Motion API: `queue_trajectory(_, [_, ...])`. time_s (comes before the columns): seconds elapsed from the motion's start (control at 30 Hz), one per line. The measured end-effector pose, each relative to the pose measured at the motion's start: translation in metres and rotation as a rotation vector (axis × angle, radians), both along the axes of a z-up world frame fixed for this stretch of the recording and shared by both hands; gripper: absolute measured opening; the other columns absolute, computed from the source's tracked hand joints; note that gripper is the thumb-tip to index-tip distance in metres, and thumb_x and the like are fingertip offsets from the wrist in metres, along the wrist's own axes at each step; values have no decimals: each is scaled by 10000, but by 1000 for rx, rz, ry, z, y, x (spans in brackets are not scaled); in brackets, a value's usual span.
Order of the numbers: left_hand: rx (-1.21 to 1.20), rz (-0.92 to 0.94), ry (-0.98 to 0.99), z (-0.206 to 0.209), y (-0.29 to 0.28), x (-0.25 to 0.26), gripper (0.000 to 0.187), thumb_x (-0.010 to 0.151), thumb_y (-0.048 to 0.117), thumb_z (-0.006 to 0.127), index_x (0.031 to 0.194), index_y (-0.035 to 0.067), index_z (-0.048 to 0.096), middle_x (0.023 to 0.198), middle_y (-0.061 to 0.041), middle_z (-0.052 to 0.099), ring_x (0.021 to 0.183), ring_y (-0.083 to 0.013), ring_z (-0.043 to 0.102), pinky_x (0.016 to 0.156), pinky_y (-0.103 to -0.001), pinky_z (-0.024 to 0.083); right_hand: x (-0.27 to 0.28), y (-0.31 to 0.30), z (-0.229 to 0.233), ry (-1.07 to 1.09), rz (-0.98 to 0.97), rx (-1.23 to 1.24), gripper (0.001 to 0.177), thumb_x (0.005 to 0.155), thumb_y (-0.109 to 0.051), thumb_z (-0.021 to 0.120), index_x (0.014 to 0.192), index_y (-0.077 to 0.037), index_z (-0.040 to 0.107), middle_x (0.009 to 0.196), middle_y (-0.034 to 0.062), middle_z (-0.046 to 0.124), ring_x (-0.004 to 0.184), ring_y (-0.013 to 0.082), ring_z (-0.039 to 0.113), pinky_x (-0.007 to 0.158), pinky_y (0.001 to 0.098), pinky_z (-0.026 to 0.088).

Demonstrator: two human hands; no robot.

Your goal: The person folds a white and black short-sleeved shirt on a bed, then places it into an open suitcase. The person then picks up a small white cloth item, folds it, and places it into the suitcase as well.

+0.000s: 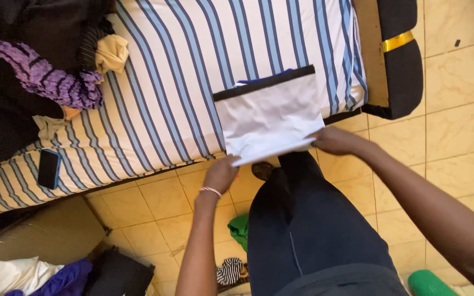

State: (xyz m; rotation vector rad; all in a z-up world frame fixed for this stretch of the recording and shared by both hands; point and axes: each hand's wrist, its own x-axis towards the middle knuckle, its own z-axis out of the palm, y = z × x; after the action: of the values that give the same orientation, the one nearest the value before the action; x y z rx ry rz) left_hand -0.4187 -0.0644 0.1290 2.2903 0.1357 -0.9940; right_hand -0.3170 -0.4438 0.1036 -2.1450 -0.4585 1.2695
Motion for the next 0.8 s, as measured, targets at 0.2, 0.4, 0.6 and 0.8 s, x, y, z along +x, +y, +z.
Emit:
queue_trajectory(0.2, [-72, 269, 117, 42, 16, 93, 354, 927, 394, 657, 1078, 89, 754, 871, -126, 761, 751, -271, 714, 712, -393, 535, 77, 18, 37, 169, -107, -257, 392, 946, -340, 596, 1168, -68, 771, 880, 159, 759, 804, 286, 705, 764, 418, 532])
queue_trajectory(0.4, [-68, 410, 118, -1, 15, 156, 391, 927, 397, 666, 1096, 51, 737, 716, -132, 706, 615, -240, 667, 616, -386, 503, 139, 33, 17, -33, -238, -192, 390, 939, -309, 598, 1240, -73, 676, 949, 170, 727, 823, 335, 700, 753, 456, 536])
queue_trajectory(0.6, [108, 324, 211, -65, 22, 176, 386, 939, 357, 663, 1167, 50, 715, 906, -148, 720, 858, -337, 686, 809, -451, 541, 154, 50, -13, -220, -79, -461, 267, 982, -220, 578, 1152, -68, 717, 1000, 191, 742, 926, 400, 694, 805, 521, 536])
queue_trajectory(0.8, [48, 183, -156, -78, 23, 192, 675, 709, 334, 871, 1276, 70, 615, 1208, -179, 681, 1136, -395, 602, 979, -437, 460, 164, 64, -14, -687, 37, -273, 533, 679, -424, 787, 1055, -52, 717, 1002, 225, 719, 1002, 402, 669, 928, 560, 489])
